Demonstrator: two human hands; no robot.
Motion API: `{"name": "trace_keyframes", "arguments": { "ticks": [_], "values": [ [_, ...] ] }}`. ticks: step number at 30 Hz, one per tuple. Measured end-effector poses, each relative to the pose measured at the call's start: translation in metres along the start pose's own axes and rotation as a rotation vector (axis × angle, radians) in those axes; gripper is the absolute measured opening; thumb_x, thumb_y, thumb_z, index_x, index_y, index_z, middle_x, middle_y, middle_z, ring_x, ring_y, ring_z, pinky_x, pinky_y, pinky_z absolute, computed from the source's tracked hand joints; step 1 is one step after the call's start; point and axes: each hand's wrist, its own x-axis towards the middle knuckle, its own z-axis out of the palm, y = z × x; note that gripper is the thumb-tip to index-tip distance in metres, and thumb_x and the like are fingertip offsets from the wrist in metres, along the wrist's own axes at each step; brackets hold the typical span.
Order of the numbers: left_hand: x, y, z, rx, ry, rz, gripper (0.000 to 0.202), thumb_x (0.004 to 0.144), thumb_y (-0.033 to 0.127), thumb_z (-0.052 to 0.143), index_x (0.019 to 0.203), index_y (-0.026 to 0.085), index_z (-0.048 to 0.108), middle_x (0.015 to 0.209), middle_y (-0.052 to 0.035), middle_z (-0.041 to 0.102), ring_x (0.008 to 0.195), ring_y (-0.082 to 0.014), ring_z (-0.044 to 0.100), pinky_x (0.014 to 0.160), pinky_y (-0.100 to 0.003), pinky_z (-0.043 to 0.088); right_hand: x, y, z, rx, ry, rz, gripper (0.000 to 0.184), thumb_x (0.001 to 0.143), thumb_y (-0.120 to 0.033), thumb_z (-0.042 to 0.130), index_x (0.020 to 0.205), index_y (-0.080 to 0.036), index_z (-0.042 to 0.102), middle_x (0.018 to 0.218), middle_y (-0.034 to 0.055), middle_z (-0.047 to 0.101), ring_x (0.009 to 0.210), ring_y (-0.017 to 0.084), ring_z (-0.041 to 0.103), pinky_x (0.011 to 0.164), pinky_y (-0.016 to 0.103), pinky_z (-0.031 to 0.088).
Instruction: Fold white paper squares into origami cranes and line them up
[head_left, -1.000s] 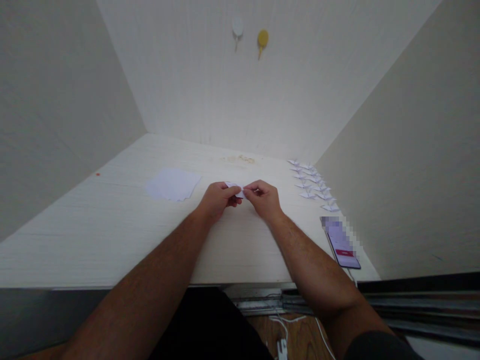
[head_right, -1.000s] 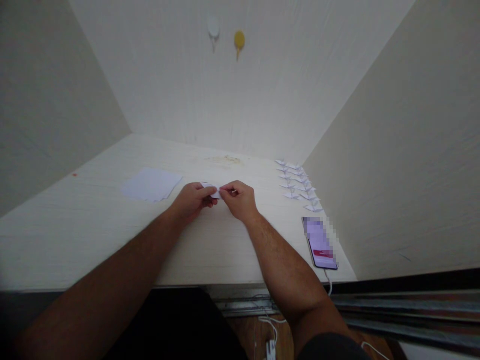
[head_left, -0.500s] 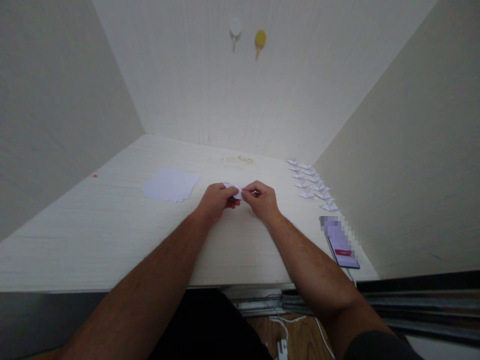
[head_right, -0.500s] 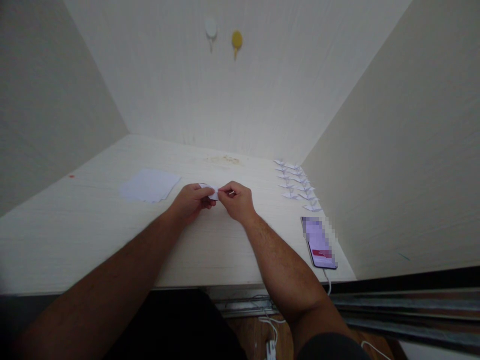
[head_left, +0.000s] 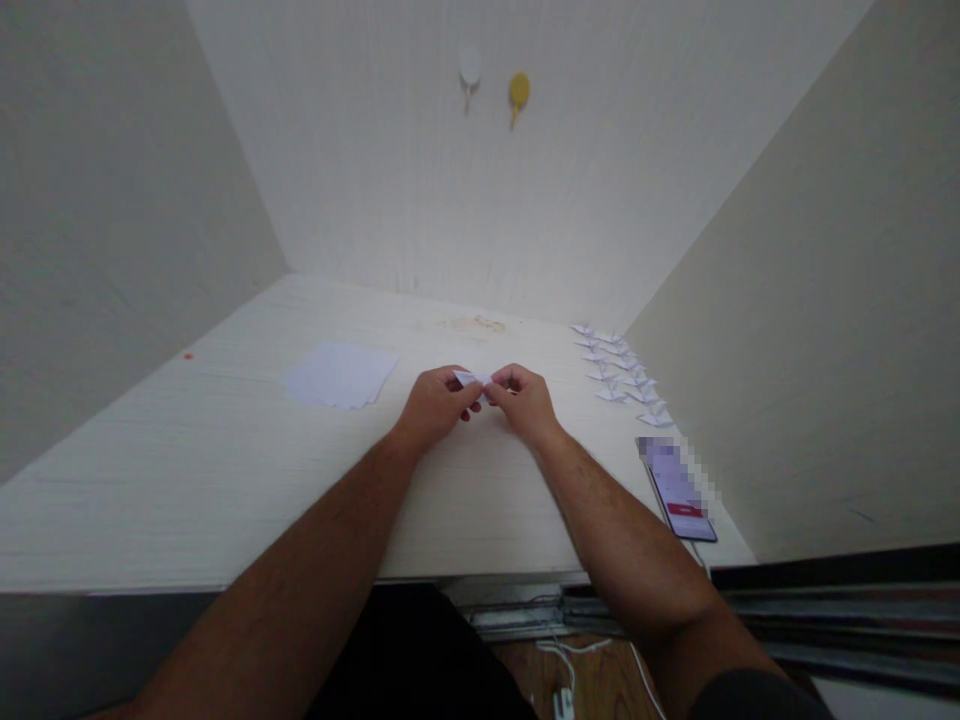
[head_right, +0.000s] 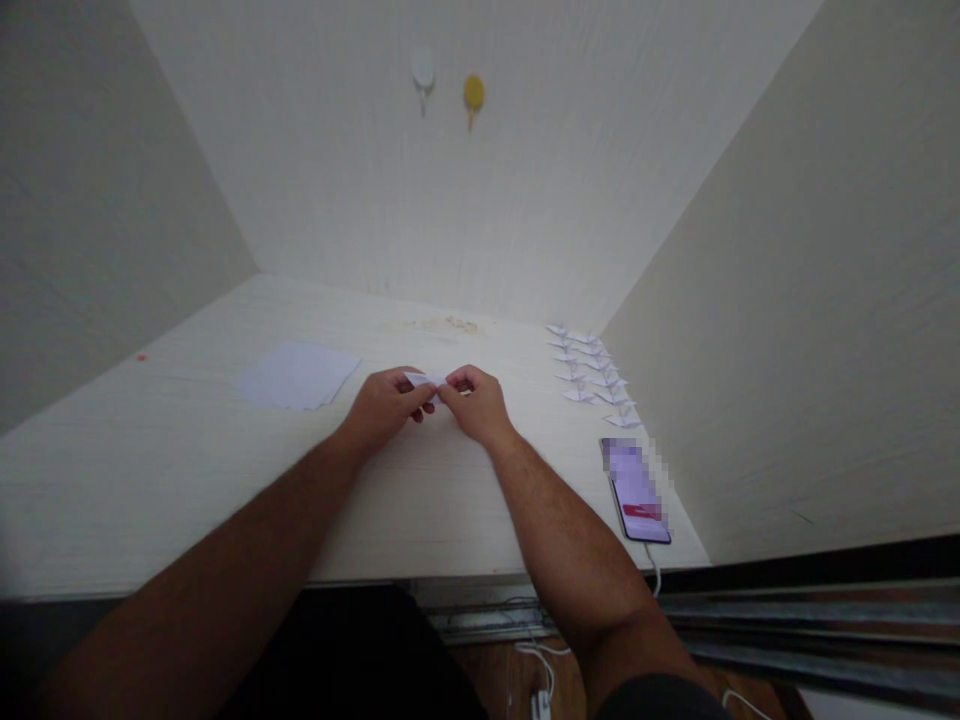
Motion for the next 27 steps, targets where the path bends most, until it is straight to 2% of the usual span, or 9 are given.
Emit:
{"name": "trace_keyframes", "arguments": {
  "ticks": [4, 12, 19, 27],
  "values": [
    [0.0005, -0.0007, 0.0002, -0.024, 0.021, -0.01, 0.015, 0.072, 0.028, 0.066, 0.074, 0.013, 0.065, 0.059, -0.0019, 0.065, 0.049, -0.0111, 0.057, 0.048, -0.022, 0.046, -0.0013, -0.0036, -0.0011, 0.096, -0.061, 0.061, 0.02, 0.066, -0.036, 0.071, 0.071, -0.019, 0.061, 0.06, -0.0023, 0.062, 0.055, 0.012, 0.057, 0.056, 0.026, 0.044],
    [0.001, -0.0011, 0.0013, 0.017, 0.053, -0.052, 0.014, 0.072, 0.027, 0.065, 0.069, 0.013, 0.064, 0.056, -0.0013, 0.064, 0.046, -0.0107, 0.055, 0.045, -0.022, 0.043, -0.0022, 0.0023, 0.0014, 0.247, -0.096, 0.106, 0.022, 0.063, -0.035, 0.074, 0.069, -0.018, 0.06, 0.059, -0.0023, 0.062, 0.054, 0.011, 0.057, 0.057, 0.026, 0.045],
    [-0.0012, 0.0033, 0.001, 0.057, 0.072, -0.056, 0.015, 0.072, 0.027, 0.066, 0.068, 0.013, 0.065, 0.056, -0.0012, 0.064, 0.046, -0.0102, 0.054, 0.045, -0.022, 0.043, -0.0034, 0.0042, 0.0051, 0.24, -0.071, 0.082, 0.021, 0.066, -0.034, 0.072, 0.07, -0.019, 0.059, 0.06, -0.0024, 0.062, 0.055, 0.011, 0.057, 0.056, 0.025, 0.045],
    [-0.0007, 0.0064, 0.0017, -0.004, 0.103, -0.084, 0.019, 0.078, 0.03, 0.06, 0.07, 0.013, 0.065, 0.054, -0.0012, 0.063, 0.044, -0.0106, 0.054, 0.045, -0.022, 0.042, -0.0038, 0.0014, 0.006, 0.251, -0.064, 0.101, 0.021, 0.064, -0.034, 0.072, 0.069, -0.019, 0.057, 0.059, -0.0043, 0.059, 0.054, 0.01, 0.054, 0.056, 0.026, 0.049]
  ]
}}
